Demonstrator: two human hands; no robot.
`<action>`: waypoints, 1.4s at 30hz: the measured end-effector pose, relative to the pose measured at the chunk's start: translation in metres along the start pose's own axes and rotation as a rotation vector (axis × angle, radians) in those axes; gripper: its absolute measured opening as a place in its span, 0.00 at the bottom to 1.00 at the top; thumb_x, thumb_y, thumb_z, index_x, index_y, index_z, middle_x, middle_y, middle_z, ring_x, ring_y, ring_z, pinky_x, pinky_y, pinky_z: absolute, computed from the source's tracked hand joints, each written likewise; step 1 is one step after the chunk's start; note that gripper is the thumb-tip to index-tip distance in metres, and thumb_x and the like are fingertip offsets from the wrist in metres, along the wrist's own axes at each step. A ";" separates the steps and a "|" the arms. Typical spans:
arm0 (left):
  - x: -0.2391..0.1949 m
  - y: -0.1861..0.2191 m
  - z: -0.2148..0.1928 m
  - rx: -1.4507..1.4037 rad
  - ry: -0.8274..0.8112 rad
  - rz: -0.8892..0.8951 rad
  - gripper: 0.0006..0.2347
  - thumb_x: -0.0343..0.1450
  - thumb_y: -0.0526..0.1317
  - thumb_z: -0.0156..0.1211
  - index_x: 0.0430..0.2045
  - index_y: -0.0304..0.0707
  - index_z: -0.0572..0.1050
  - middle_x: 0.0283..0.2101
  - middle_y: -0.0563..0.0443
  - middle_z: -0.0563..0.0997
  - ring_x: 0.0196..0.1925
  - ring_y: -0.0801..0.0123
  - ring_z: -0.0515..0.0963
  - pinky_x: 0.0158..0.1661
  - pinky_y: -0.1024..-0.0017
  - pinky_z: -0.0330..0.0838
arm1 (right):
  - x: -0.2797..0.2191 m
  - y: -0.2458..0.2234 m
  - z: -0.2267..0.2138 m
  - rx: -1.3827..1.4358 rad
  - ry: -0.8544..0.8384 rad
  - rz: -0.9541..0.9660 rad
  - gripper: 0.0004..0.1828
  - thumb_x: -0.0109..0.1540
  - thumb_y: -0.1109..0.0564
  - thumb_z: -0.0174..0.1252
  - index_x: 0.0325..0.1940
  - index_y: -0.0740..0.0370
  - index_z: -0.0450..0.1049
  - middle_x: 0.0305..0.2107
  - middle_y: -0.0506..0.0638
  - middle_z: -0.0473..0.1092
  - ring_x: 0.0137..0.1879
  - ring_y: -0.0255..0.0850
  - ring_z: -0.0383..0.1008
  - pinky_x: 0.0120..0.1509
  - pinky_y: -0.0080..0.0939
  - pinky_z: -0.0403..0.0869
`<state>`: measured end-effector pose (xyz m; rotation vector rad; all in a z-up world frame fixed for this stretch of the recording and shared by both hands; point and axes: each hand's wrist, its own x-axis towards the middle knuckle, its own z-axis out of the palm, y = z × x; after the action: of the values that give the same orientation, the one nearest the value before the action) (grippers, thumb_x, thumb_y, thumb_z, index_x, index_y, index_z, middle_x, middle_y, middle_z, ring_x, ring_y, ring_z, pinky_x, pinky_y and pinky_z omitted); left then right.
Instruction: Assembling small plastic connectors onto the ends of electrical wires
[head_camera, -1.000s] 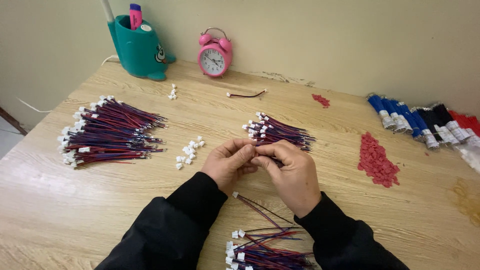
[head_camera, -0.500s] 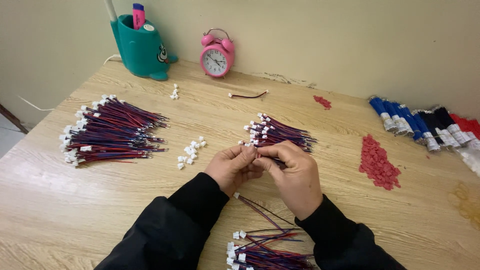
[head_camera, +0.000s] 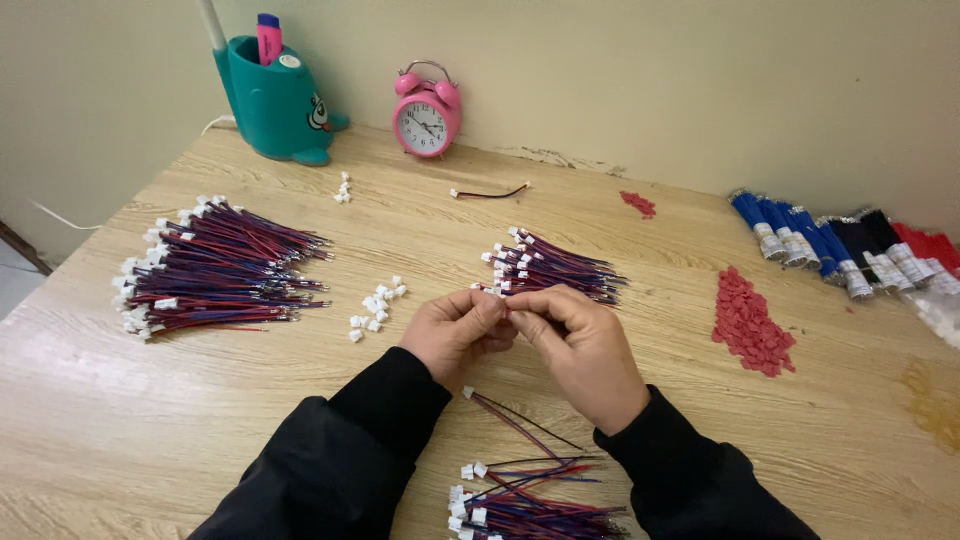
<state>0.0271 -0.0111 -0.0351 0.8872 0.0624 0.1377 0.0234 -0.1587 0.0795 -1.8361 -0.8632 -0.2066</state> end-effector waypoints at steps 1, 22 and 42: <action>-0.001 0.001 0.002 -0.002 0.000 -0.001 0.09 0.68 0.39 0.64 0.24 0.32 0.75 0.27 0.42 0.80 0.31 0.61 0.83 0.37 0.64 0.81 | 0.000 0.003 -0.001 -0.002 -0.001 0.001 0.06 0.58 0.62 0.62 0.37 0.59 0.81 0.25 0.50 0.75 0.36 0.41 0.77 0.45 0.40 0.73; -0.013 0.021 0.011 0.234 -0.046 0.016 0.08 0.66 0.38 0.67 0.26 0.29 0.78 0.23 0.39 0.80 0.26 0.61 0.83 0.31 0.68 0.83 | 0.002 0.017 -0.010 0.030 -0.054 0.197 0.06 0.55 0.62 0.66 0.36 0.61 0.80 0.23 0.49 0.75 0.31 0.33 0.71 0.40 0.35 0.72; -0.012 0.016 0.012 0.233 0.044 0.021 0.09 0.67 0.39 0.66 0.27 0.29 0.78 0.25 0.41 0.79 0.26 0.62 0.83 0.31 0.67 0.83 | -0.001 0.006 -0.008 -0.101 -0.027 -0.003 0.06 0.58 0.63 0.62 0.37 0.58 0.81 0.25 0.52 0.74 0.34 0.42 0.76 0.42 0.39 0.73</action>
<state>0.0151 -0.0116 -0.0151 1.1172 0.1117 0.1718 0.0286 -0.1670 0.0778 -1.9354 -0.8886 -0.2313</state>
